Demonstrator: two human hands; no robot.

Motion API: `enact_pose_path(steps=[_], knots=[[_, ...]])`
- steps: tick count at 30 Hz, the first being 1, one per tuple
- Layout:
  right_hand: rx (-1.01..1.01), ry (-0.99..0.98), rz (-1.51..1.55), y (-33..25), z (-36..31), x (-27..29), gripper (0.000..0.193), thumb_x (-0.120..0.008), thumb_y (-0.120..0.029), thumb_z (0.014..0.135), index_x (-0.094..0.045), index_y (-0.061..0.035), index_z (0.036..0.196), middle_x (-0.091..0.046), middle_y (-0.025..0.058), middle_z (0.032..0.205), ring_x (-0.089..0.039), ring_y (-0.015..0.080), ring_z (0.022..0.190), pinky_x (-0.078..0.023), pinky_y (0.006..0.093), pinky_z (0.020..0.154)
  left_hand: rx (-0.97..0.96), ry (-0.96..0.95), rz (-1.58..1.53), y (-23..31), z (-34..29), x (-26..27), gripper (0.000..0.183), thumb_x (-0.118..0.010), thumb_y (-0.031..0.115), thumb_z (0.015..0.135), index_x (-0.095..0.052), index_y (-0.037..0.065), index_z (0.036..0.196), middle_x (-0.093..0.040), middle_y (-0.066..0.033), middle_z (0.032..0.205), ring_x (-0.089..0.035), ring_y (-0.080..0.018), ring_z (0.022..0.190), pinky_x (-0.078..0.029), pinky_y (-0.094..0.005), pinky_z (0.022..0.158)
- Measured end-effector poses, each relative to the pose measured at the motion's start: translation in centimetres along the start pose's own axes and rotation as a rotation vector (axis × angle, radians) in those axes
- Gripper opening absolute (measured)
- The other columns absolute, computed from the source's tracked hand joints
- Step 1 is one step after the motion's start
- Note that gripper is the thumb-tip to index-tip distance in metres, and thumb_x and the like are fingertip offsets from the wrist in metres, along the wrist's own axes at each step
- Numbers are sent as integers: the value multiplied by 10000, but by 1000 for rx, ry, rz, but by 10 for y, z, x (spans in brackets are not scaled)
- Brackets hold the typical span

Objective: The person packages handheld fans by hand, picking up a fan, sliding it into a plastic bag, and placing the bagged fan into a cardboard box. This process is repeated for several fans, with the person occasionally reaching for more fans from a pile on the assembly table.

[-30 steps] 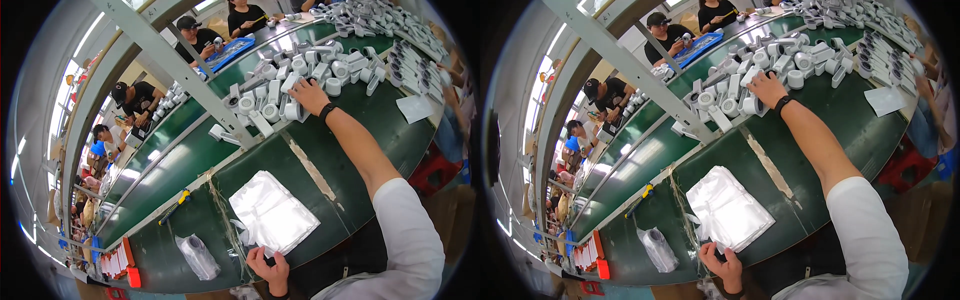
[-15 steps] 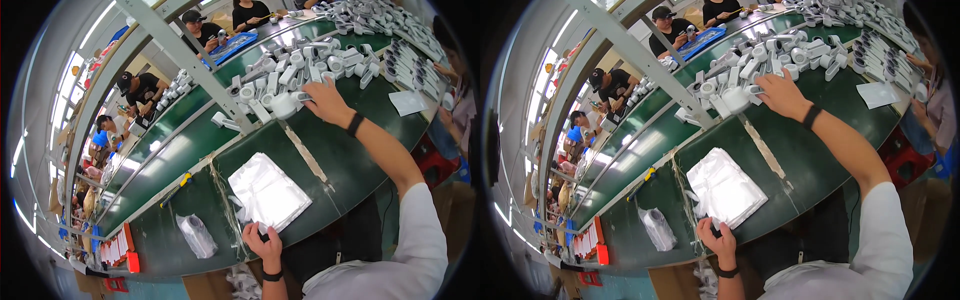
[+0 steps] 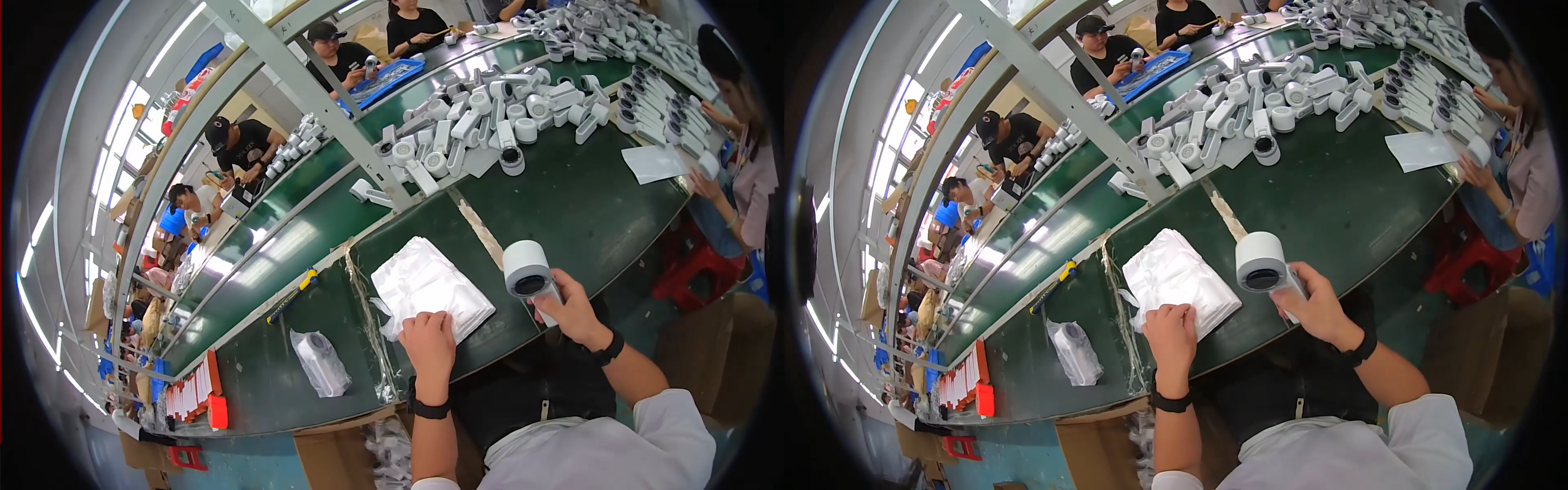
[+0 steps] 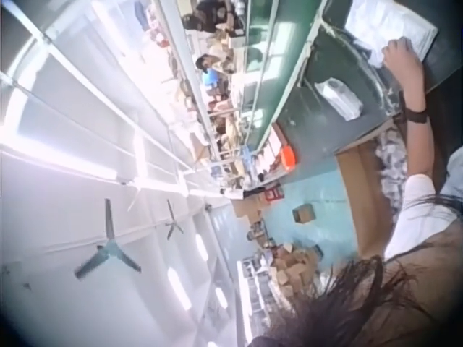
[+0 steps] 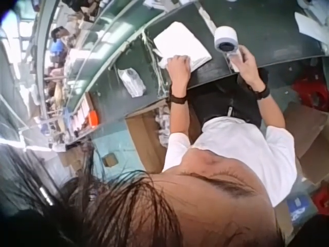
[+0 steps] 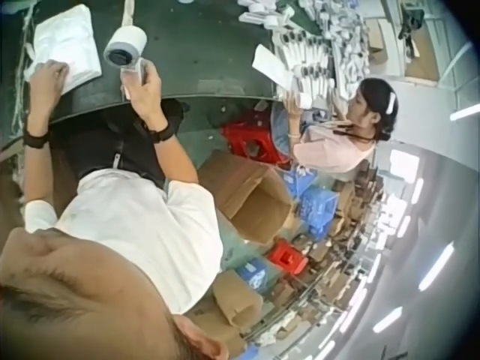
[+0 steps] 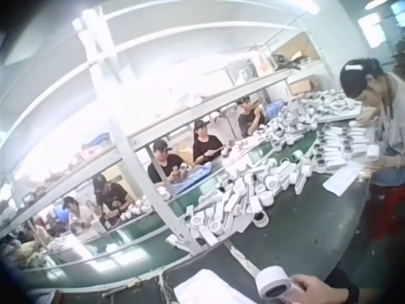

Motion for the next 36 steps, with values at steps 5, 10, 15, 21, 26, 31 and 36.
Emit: enact_pose_path(steps=[5,10,15,21,26,31,36], knots=[[-88,-21,47,10,-11,-10,307,-650,-43,855,-540,-4,1139,-616,62,908,-606,131,704,-509,278,641,26,130,-127,-4,0,6,122,-681,176,843,-685,61,885,-659,-90,874,-563,-323,870,-418,-430,773],[-130,-69,198,13,-9,-32,463,-695,8,801,-503,-36,1219,-621,63,965,-624,139,795,-528,283,685,74,221,-391,19,-12,23,117,-659,118,884,-671,10,929,-661,-88,837,-601,-228,772,-459,-336,705],[64,21,49,15,-8,-60,574,-793,-64,721,-515,-41,1222,-632,47,1013,-598,113,930,-510,286,790,407,82,-1009,28,-31,-4,145,-628,108,933,-660,-28,972,-660,-59,838,-579,-109,756,-474,-247,681],[56,130,-184,26,3,-55,501,-756,-86,732,-529,6,1169,-646,51,962,-606,115,875,-497,298,800,549,160,-1308,24,-34,-3,173,-578,146,975,-594,-24,1006,-614,-41,820,-563,-101,685,-481,-245,604],[53,169,-210,19,0,-48,480,-754,-83,740,-531,6,1155,-650,49,924,-611,120,862,-496,296,802,650,180,-1505,25,-32,-10,155,-533,167,999,-550,14,978,-539,-18,727,-489,-100,555,-428,-260,476],[62,92,-287,-17,-22,-29,491,-748,-95,764,-517,3,1186,-662,61,942,-622,122,861,-498,296,789,583,176,-1416,31,-29,-5,181,-531,197,1004,-558,22,969,-534,8,694,-453,-58,523,-360,-220,441],[-14,-528,-563,-37,-39,-21,807,-705,-214,812,-245,-53,1455,-669,139,941,-646,296,792,-503,353,774,576,126,-1316,39,-24,5,207,-583,217,981,-596,10,985,-566,19,728,-444,-33,546,-344,-199,473]])
Point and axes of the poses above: each hand's wrist, its own z-axis towards the middle knuckle, its own x-axis out of the back of the hand, y = z × x, the point moved 5 cm from there along z, towards the middle knuckle
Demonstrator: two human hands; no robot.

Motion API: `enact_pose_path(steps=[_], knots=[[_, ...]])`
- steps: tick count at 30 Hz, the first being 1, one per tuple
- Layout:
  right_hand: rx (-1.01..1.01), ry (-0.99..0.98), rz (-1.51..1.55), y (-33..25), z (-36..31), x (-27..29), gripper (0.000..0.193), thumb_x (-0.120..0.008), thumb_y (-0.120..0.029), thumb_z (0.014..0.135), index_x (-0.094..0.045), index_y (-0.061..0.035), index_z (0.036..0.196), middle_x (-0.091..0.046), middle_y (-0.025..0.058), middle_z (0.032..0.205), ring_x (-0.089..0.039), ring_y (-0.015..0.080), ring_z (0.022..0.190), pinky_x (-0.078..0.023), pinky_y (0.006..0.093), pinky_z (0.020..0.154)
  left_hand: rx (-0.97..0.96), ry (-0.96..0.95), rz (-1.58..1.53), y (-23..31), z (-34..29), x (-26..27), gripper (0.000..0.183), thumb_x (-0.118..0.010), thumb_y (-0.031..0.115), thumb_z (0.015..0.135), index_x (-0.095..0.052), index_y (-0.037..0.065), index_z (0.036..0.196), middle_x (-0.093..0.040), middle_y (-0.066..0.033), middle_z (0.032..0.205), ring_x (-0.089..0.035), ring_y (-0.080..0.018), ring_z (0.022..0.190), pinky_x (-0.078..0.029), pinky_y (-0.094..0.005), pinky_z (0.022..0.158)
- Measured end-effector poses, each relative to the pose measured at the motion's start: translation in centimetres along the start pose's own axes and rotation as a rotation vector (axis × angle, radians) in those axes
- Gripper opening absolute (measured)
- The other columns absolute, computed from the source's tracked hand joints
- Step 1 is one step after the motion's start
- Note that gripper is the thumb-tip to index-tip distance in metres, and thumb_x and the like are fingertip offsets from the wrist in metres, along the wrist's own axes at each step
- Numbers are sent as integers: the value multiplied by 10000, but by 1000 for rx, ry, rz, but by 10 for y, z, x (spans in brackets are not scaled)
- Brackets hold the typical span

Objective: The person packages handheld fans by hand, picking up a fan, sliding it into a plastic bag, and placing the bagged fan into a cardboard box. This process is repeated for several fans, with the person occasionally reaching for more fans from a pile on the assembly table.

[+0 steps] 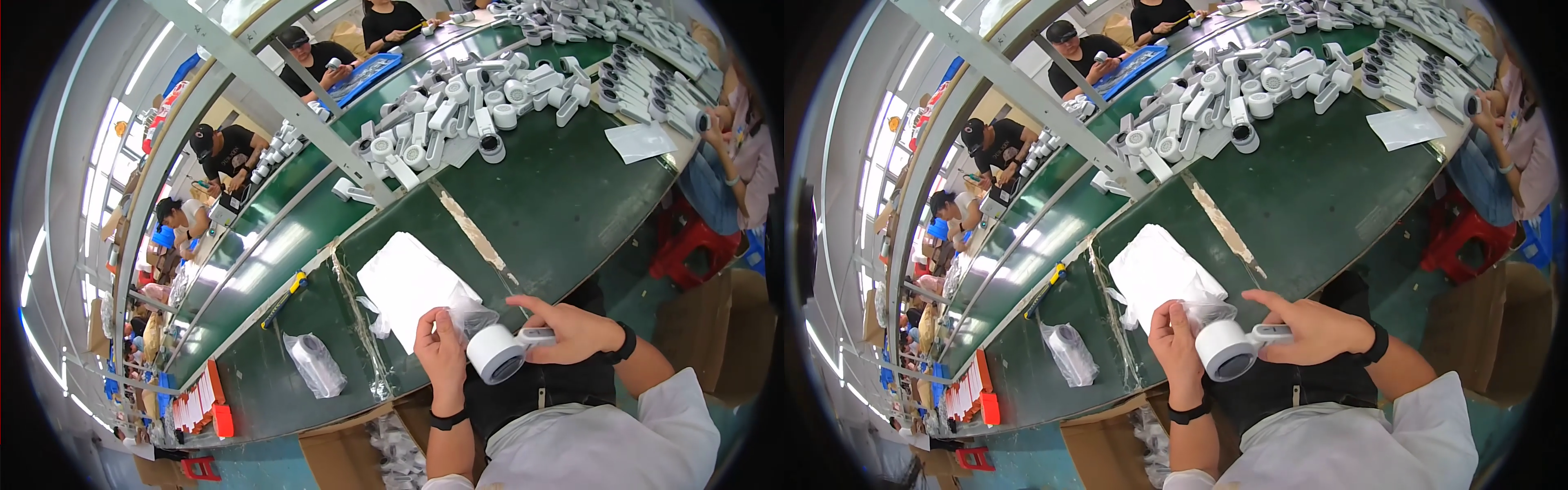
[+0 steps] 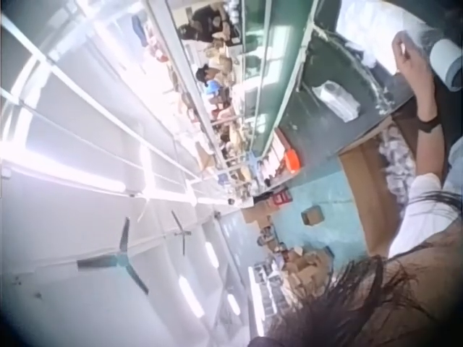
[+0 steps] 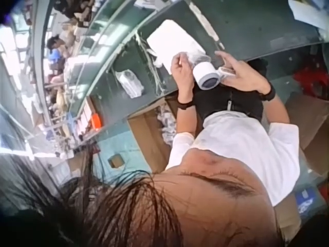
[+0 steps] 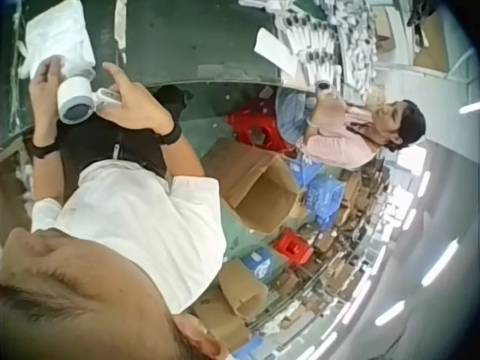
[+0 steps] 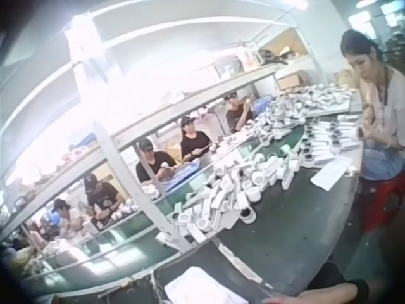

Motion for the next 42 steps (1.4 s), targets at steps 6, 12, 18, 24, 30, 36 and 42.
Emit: enact_pose_path(steps=[6,12,18,24,30,36,42], knots=[[-34,-148,7,12,15,-2,798,-645,-215,880,-187,-91,1521,-660,102,1018,-652,179,820,-526,318,706,22,-210,87,4,5,1,124,-604,132,958,-633,13,972,-571,13,801,-448,-24,621,-346,-184,520],[57,66,-147,26,29,-14,536,-606,-227,907,-437,-69,1389,-646,157,1100,-650,278,941,-517,351,790,-54,-308,209,18,1,7,104,-622,65,928,-642,-35,949,-563,-31,995,-519,-79,719,-435,-214,617],[-71,251,-164,17,34,-26,585,-620,-183,880,-400,-40,1402,-629,200,1136,-634,320,1012,-492,361,867,-468,-187,526,29,-13,-5,62,-657,62,890,-667,10,922,-554,-70,941,-550,-142,678,-459,-270,585],[-93,401,452,49,44,-39,715,-629,-62,876,-253,-32,1483,-554,101,1233,-559,185,1105,-459,305,933,-587,-300,745,14,-44,-34,74,-690,43,842,-664,20,908,-556,-119,886,-588,-239,699,-477,-326,598],[56,542,700,58,53,-33,526,-636,-101,909,-408,12,1369,-597,73,1165,-571,125,1021,-467,270,886,-610,-627,428,14,-59,-38,60,-641,21,873,-626,-1,927,-609,-114,907,-564,-212,661,-502,-299,667],[107,510,658,42,47,-42,456,-683,-132,873,-504,14,1266,-614,73,1140,-584,141,1010,-474,273,872,-85,-237,-49,-36,-39,-1,377,-560,83,950,-440,-5,1296,-549,-114,1219,-552,-188,1096,-461,-347,968],[327,746,-85,3,50,-52,290,-636,-127,894,-609,20,1143,-616,140,1046,-614,230,886,-473,296,776,217,-303,-413,-44,-43,7,462,-543,89,970,-380,-7,1392,-547,-104,1292,-557,-190,1149,-453,-335,976]])
Point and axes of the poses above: each hand's wrist, its own z-axis towards the middle knuckle, its own x-axis out of the back of the hand, y = z × x, the point moved 5 cm from there along z, towards the middle knuckle
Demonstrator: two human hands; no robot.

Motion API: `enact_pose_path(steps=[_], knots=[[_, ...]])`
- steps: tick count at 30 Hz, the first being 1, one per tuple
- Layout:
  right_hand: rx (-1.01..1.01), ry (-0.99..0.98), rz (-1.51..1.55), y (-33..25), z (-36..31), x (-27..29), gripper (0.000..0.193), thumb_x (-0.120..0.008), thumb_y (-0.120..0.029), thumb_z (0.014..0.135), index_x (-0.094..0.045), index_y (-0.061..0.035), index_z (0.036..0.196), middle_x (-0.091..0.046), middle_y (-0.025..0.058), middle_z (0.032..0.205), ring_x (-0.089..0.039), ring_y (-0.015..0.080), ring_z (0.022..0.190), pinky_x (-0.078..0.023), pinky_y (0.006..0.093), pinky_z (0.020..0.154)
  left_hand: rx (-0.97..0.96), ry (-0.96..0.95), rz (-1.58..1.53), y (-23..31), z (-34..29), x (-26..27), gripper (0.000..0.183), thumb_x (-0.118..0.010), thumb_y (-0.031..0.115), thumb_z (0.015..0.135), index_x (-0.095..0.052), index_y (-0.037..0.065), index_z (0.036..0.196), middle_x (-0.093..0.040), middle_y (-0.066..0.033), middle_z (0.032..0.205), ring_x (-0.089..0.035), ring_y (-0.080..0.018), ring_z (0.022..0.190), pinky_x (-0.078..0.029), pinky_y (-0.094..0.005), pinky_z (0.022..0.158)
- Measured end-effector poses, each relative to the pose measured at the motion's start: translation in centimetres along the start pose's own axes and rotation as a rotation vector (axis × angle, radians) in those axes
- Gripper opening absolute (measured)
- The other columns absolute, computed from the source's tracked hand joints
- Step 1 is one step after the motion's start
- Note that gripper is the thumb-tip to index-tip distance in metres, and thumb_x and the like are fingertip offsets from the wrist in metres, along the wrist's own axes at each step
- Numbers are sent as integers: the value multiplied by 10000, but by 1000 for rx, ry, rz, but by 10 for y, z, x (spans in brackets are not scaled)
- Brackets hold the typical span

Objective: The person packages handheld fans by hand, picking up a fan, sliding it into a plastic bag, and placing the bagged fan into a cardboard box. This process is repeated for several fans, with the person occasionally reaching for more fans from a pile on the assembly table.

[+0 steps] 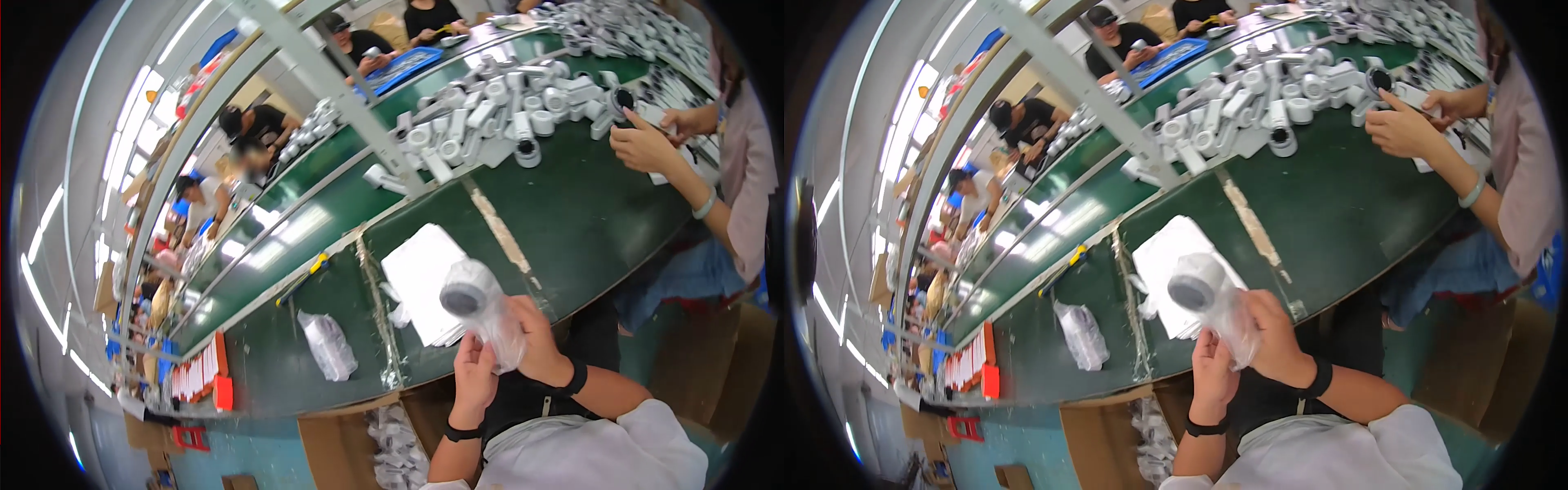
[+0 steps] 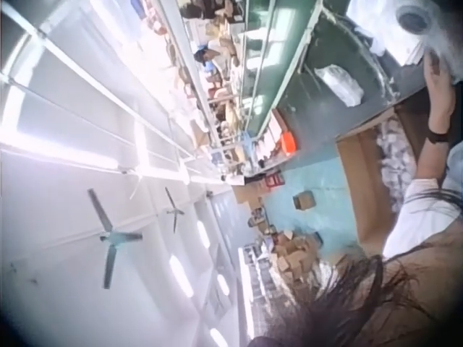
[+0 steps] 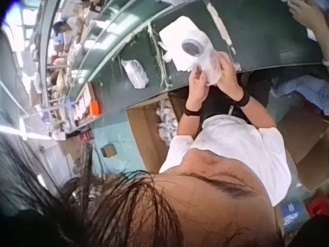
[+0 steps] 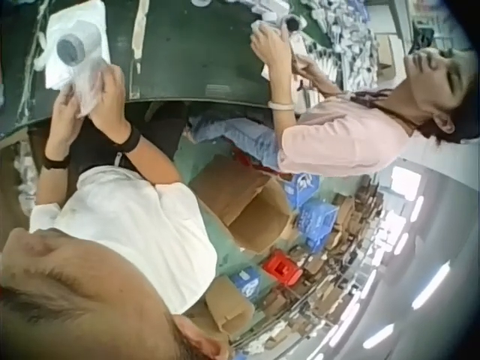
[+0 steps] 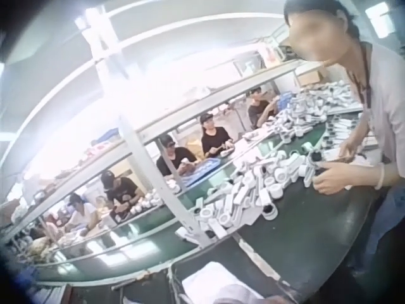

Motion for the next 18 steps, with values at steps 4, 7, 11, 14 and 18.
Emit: enact_pose_path(steps=[4,7,11,14,18], knots=[[-78,-76,162,-7,4,-4,192,-583,10,872,-655,25,1049,-639,148,883,-620,286,739,-490,287,692,33,-75,-189,31,-9,22,431,-551,81,965,-414,-17,1361,-570,-112,1269,-595,-212,1114,-501,-359,941],[-26,-260,159,-7,-8,-23,180,-586,1,878,-658,22,1042,-640,141,833,-620,257,706,-485,304,658,-99,43,-179,43,-22,36,434,-574,78,951,-424,-32,1343,-571,-117,1267,-596,-214,1117,-509,-364,934],[33,-361,106,-10,-11,-28,153,-632,-36,862,-684,3,1000,-643,115,772,-607,187,657,-466,293,594,-420,465,128,103,-47,94,416,-611,14,906,-471,-49,1292,-583,-133,1238,-593,-221,1098,-490,-366,952],[-9,-412,14,5,-14,-24,141,-646,-89,858,-689,-15,969,-653,130,774,-620,280,674,-483,333,597,-647,1031,834,162,-85,148,496,-686,11,848,-495,-50,1302,-572,-88,1116,-563,-153,971,-476,-281,826],[-95,-322,-37,32,-14,-22,141,-659,-109,864,-696,-1,947,-652,126,766,-610,230,606,-471,311,561,-580,1277,959,196,-95,236,530,-715,71,812,-519,-32,1293,-599,-111,1052,-583,-204,924,-479,-326,790]])
Point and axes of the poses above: each hand's wrist, its own z-axis towards the middle knuckle, its own x-axis out of the back of the hand, y = z × x, the point moved 5 cm from there along z, towards the middle knuckle
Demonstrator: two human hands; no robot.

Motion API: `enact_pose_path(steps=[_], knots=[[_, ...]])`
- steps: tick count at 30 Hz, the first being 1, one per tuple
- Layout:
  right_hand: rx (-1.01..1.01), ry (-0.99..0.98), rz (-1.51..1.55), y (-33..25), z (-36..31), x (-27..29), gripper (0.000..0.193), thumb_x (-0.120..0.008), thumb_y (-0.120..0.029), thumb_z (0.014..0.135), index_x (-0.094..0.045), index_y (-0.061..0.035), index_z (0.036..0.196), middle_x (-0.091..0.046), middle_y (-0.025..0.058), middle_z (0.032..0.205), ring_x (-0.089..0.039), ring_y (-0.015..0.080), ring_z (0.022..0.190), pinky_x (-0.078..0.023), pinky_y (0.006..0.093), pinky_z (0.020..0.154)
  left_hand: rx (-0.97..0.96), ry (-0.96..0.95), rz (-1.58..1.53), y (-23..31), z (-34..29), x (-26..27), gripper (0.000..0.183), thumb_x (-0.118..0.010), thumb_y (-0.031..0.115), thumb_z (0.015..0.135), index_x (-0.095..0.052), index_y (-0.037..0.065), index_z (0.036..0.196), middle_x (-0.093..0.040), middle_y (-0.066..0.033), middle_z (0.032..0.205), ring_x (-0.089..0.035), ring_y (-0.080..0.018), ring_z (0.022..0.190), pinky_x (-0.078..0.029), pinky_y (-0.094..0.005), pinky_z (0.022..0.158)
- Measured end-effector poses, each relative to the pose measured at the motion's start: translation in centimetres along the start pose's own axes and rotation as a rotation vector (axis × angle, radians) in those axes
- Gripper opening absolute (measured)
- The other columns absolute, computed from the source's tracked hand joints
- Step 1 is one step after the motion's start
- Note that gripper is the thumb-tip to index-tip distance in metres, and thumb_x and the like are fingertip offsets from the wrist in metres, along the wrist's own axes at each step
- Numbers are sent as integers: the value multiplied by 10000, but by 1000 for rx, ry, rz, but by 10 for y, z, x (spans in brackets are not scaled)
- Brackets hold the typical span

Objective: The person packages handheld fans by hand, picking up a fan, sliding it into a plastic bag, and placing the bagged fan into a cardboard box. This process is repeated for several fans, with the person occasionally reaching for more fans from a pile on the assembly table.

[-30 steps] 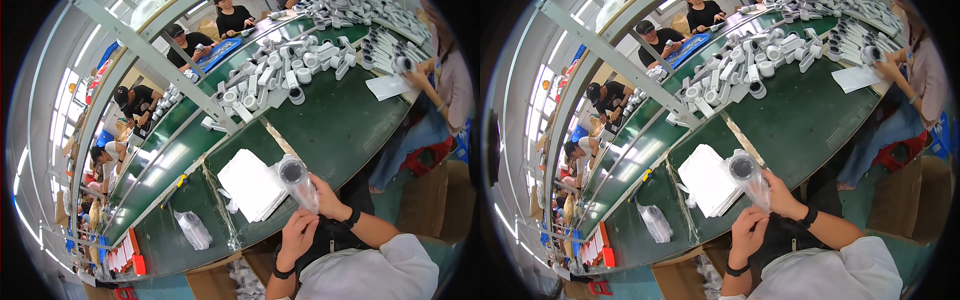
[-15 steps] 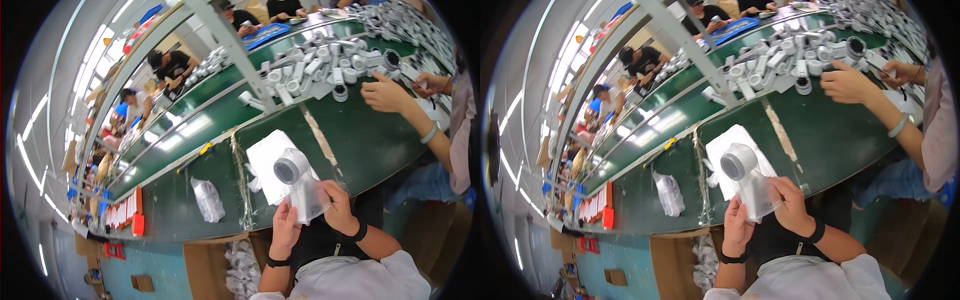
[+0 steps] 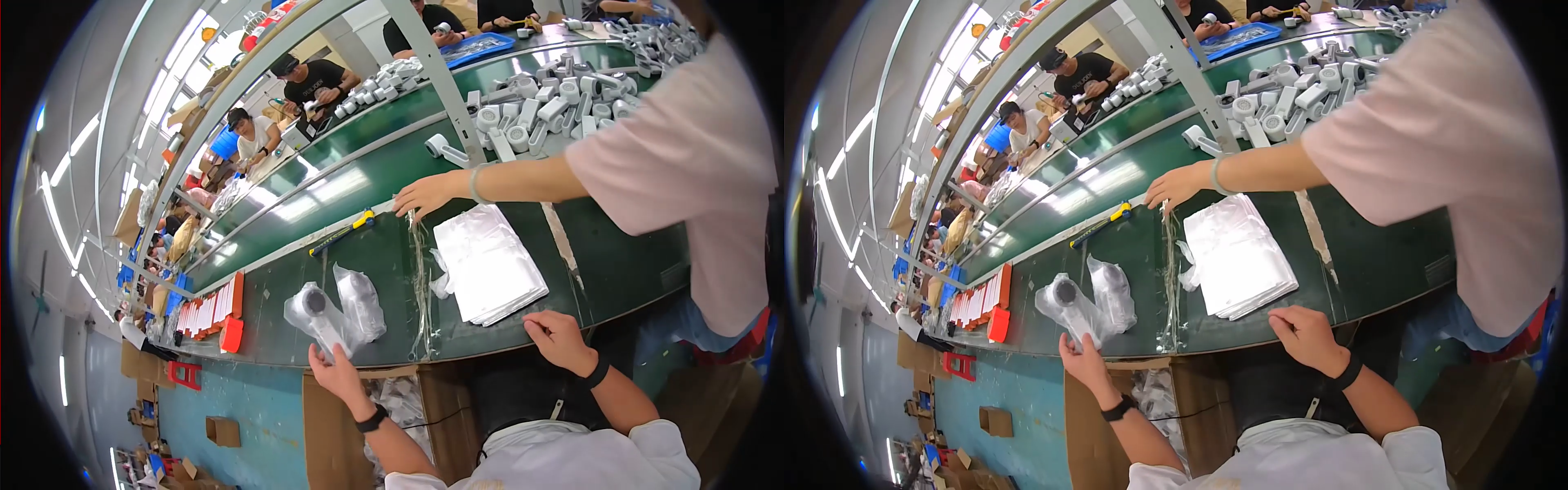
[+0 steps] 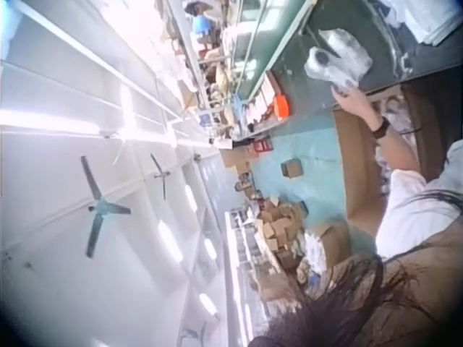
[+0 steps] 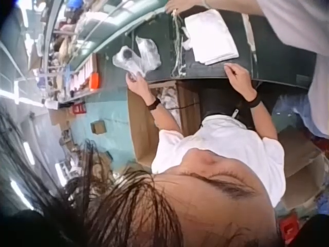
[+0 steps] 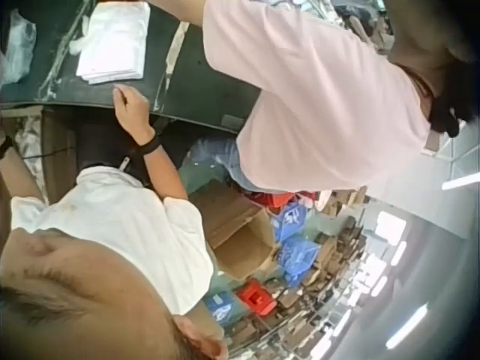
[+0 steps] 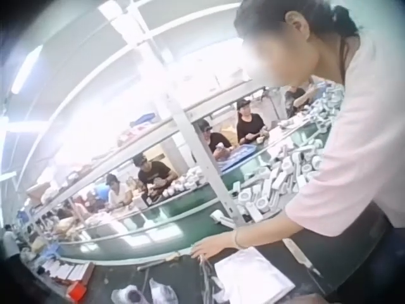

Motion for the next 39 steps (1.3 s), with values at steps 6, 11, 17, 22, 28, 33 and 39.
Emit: enact_pose_path(steps=[6,11,17,22,28,33,39], knots=[[-40,39,48,13,-4,-3,149,-638,-98,892,-684,22,968,-655,73,777,-558,94,593,-440,236,540,-4,-47,322,-45,30,-23,523,-720,176,799,-555,-25,1253,-649,-172,1047,-617,-296,954,-475,-381,852],[-73,37,57,17,-8,-1,144,-643,-96,889,-682,24,959,-653,67,777,-565,89,598,-444,235,542,-45,-130,341,-27,22,-38,540,-731,282,809,-573,-13,1233,-635,-191,1105,-605,-343,1015,-463,-411,886],[-65,54,19,11,-6,-2,131,-653,-107,870,-687,3,934,-665,98,791,-599,147,585,-470,263,547,-399,138,545,3,6,-28,400,-695,243,857,-604,4,1165,-583,-166,1189,-569,-294,1053,-473,-389,851],[-21,93,-1,9,-8,2,125,-653,-88,875,-684,14,939,-650,71,765,-576,105,589,-453,240,544,-404,-151,-38,65,-57,-55,239,-651,143,900,-616,-2,1086,-609,-86,1031,-553,-146,856,-465,-268,710],[-121,8,121,12,-8,4,155,-659,-121,872,-687,-11,977,-676,91,800,-625,135,642,-491,265,587,-167,-462,-320,39,-119,-128,153,-626,123,932,-623,-5,1015,-591,-3,805,-530,-61,694,-437,-205,616],[-145,43,63,11,11,47,229,-676,-161,861,-673,-14,1036,-665,78,762,-612,127,643,-489,268,595,-95,-484,-297,21,-128,-144,179,-614,147,940,-624,-17,1013,-595,-16,757,-528,-67,658,-424,-215,591],[-28,322,-306,25,100,127,254,-625,-147,861,-629,-26,1085,-636,68,768,-587,152,607,-478,308,571,-219,-468,-177,36,-133,-137,160,-609,134,939,-626,-14,999,-597,-24,822,-510,-80,683,-421,-221,610]])
Point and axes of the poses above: each hand's wrist, its own z-axis towards the middle knuckle, its own x-axis out of the back of the hand, y = z × x, the point moved 5 cm from there along z, towards the middle knuckle
